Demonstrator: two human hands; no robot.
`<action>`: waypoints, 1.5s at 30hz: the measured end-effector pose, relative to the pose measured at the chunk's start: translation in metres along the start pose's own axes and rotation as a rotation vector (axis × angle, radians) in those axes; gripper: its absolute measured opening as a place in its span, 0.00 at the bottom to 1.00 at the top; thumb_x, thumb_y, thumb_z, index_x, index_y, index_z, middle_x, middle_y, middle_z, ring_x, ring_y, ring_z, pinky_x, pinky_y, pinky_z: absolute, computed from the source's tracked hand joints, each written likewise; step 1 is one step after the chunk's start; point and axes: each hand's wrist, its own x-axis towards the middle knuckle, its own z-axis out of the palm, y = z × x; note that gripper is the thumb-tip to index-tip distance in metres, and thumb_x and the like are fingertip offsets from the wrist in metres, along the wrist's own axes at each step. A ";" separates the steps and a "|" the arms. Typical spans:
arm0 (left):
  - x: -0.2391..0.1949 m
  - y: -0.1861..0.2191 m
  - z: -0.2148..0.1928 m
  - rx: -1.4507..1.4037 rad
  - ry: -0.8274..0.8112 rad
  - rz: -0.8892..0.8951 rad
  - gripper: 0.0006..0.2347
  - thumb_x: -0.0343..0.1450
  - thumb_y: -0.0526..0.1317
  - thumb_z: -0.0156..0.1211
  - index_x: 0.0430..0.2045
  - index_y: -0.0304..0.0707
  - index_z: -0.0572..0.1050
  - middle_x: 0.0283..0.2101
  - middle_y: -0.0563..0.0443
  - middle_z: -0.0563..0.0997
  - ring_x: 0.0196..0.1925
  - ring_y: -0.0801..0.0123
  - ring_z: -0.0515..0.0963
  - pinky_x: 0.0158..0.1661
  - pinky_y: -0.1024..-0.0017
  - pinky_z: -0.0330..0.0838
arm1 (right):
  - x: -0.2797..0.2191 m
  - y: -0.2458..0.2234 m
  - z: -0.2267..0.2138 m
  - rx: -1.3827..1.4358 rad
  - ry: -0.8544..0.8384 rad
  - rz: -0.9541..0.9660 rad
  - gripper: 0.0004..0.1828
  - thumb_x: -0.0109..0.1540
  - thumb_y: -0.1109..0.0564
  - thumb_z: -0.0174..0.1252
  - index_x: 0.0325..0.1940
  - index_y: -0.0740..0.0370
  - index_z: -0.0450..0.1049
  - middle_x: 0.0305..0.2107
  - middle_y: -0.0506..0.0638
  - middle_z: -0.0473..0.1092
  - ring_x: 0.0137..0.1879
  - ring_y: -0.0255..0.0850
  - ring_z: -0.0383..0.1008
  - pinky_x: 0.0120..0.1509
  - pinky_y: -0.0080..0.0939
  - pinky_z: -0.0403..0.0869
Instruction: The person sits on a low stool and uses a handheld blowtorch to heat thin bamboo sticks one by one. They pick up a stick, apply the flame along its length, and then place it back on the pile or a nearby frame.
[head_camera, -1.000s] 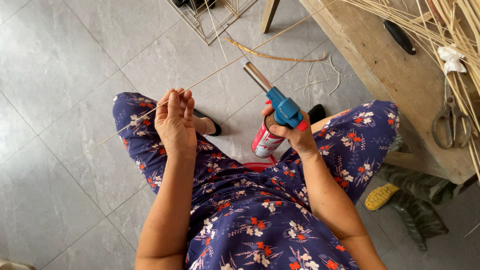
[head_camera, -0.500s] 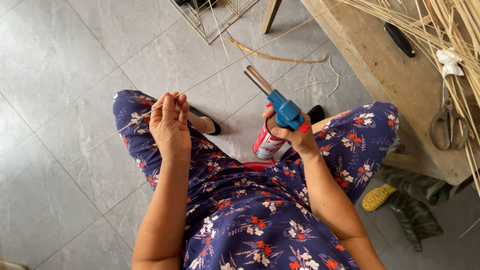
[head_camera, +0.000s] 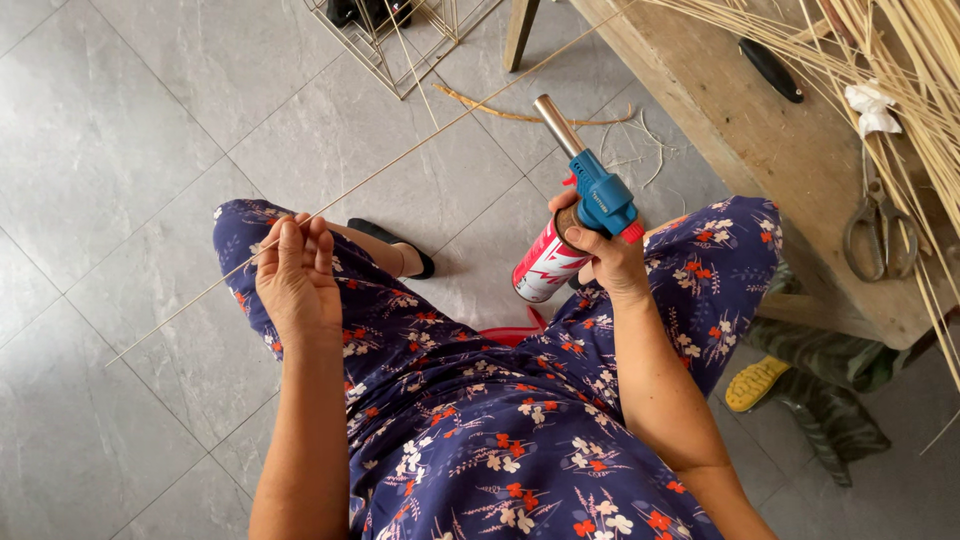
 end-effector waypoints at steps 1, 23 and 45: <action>0.000 0.002 -0.001 0.002 -0.005 -0.001 0.05 0.77 0.34 0.59 0.42 0.32 0.77 0.44 0.44 0.83 0.45 0.66 0.85 0.46 0.74 0.82 | 0.001 -0.001 0.000 0.027 0.007 -0.002 0.25 0.57 0.57 0.66 0.57 0.67 0.73 0.48 0.53 0.76 0.54 0.39 0.75 0.67 0.41 0.72; 0.002 0.009 -0.021 0.030 0.036 -0.022 0.05 0.77 0.34 0.59 0.42 0.31 0.77 0.43 0.45 0.83 0.43 0.66 0.85 0.43 0.74 0.82 | 0.007 0.001 -0.027 0.189 0.115 -0.059 0.31 0.57 0.60 0.66 0.63 0.64 0.68 0.48 0.53 0.74 0.54 0.39 0.74 0.67 0.42 0.71; -0.003 0.019 -0.026 0.058 0.044 -0.050 0.04 0.78 0.33 0.59 0.41 0.31 0.77 0.42 0.45 0.83 0.42 0.67 0.85 0.43 0.74 0.82 | 0.011 0.006 -0.057 0.285 0.334 -0.133 0.30 0.59 0.66 0.63 0.65 0.67 0.67 0.48 0.54 0.75 0.55 0.43 0.76 0.67 0.45 0.74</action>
